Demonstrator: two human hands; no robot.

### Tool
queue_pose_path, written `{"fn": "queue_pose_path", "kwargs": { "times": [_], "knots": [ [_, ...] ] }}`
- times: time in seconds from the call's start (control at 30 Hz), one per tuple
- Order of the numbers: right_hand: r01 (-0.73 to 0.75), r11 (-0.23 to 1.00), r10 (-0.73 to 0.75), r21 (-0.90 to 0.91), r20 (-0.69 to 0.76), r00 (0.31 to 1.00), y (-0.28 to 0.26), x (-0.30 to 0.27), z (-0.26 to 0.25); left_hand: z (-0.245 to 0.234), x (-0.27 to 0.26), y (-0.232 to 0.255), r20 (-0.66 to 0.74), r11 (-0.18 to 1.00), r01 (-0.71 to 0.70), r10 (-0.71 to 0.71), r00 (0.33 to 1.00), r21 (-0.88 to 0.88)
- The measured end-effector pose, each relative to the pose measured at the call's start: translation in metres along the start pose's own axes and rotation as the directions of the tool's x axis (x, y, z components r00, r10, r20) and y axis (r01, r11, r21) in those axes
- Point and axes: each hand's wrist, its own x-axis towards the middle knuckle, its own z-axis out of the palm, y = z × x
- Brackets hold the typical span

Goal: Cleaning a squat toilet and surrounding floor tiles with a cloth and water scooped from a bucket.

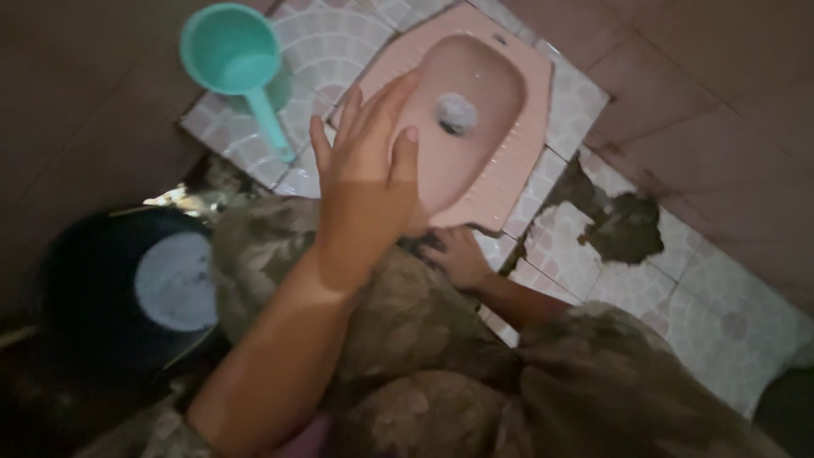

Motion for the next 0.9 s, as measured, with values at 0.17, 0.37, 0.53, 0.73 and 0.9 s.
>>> {"fn": "queue_pose_path", "kwargs": {
  "times": [0.17, 0.37, 0.53, 0.73, 0.9],
  "knots": [
    [0.061, 0.992, -0.065, 0.107, 0.033, 0.997, 0.004, -0.023, -0.040, -0.034, -0.018, -0.012, -0.156, 0.998, 0.055, -0.058, 0.986, -0.024],
    [0.151, 0.974, -0.152, 0.169, -0.008, 0.988, 0.020, 0.053, 0.004, -0.052, -0.031, -0.012, -0.443, 0.947, -0.155, 0.015, 0.896, -0.280],
    [-0.483, 0.720, 0.536, 0.498, 0.043, 0.843, -0.021, 0.213, -0.040, -0.116, -0.046, -0.024, -0.473, 0.983, -0.113, 0.169, 0.865, 0.144],
    [0.122, 0.992, -0.122, 0.010, -0.062, 0.991, 0.033, 0.285, -0.047, -0.128, -0.109, -0.078, -0.455, 0.956, 0.193, -0.074, 0.888, 0.220],
    [0.284, 0.921, -0.343, 0.265, 0.211, 0.915, 0.034, 0.309, 0.041, -0.098, -0.120, -0.155, -0.497, 0.944, 0.314, -0.225, 0.838, 0.102]
  ]
}}
